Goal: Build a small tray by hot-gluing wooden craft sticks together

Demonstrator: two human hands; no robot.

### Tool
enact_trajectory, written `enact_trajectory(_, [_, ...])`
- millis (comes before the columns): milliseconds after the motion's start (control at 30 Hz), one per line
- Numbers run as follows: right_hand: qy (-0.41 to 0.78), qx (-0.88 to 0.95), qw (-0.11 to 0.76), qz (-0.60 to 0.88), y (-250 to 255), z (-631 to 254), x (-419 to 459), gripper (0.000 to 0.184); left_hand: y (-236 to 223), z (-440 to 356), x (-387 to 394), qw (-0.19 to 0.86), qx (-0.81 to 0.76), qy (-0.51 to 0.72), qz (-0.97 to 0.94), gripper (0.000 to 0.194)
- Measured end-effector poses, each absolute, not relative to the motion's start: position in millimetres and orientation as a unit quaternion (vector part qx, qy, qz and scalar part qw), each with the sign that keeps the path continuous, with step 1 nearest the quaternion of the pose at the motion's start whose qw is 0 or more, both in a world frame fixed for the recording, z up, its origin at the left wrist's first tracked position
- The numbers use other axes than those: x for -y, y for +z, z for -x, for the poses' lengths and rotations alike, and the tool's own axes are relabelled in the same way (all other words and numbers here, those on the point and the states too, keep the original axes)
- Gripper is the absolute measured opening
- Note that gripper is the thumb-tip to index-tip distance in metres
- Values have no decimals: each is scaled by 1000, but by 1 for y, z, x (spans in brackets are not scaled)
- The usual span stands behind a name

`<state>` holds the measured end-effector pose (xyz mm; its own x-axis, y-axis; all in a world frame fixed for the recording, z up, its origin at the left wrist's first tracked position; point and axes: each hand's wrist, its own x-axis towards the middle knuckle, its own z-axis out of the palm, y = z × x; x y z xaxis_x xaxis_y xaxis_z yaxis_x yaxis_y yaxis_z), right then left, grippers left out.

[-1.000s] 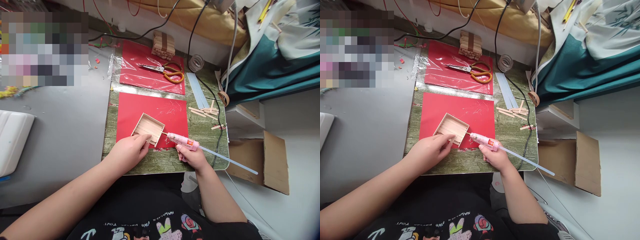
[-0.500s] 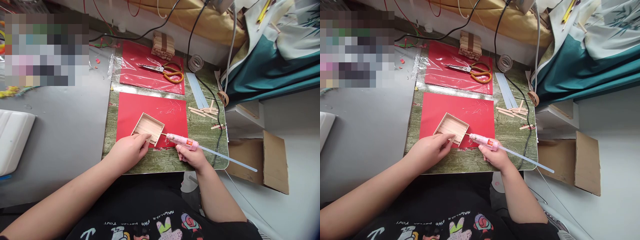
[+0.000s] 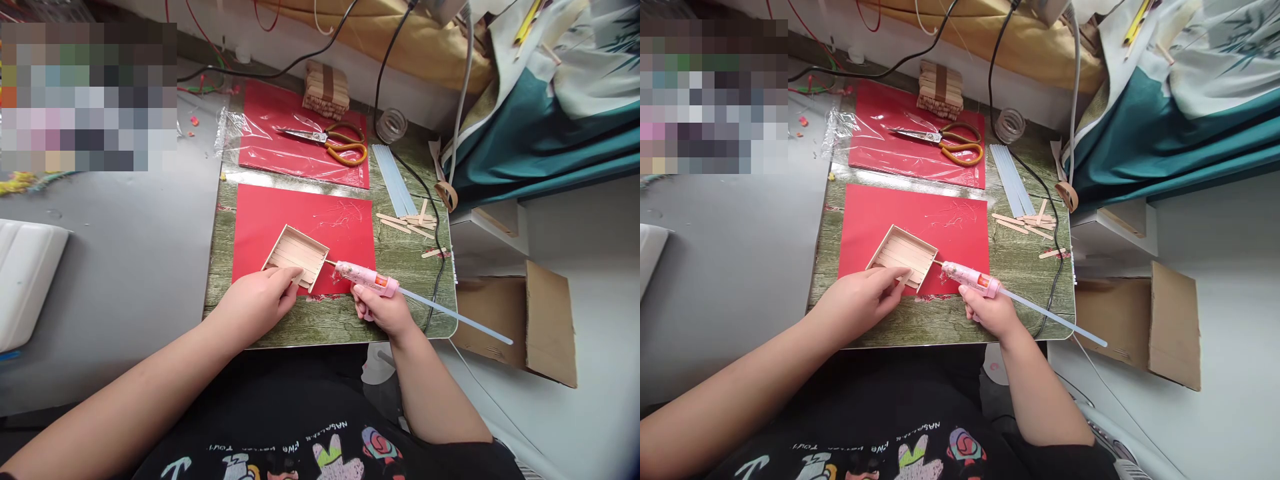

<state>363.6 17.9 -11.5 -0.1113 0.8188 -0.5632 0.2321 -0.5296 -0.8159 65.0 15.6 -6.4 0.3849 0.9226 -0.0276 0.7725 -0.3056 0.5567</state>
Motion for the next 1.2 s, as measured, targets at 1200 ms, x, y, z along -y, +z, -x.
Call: enact_trajectory(1200, [614, 500, 193, 579, 0, -366, -18, 36, -7, -64, -15, 247, -533, 163, -793, 30])
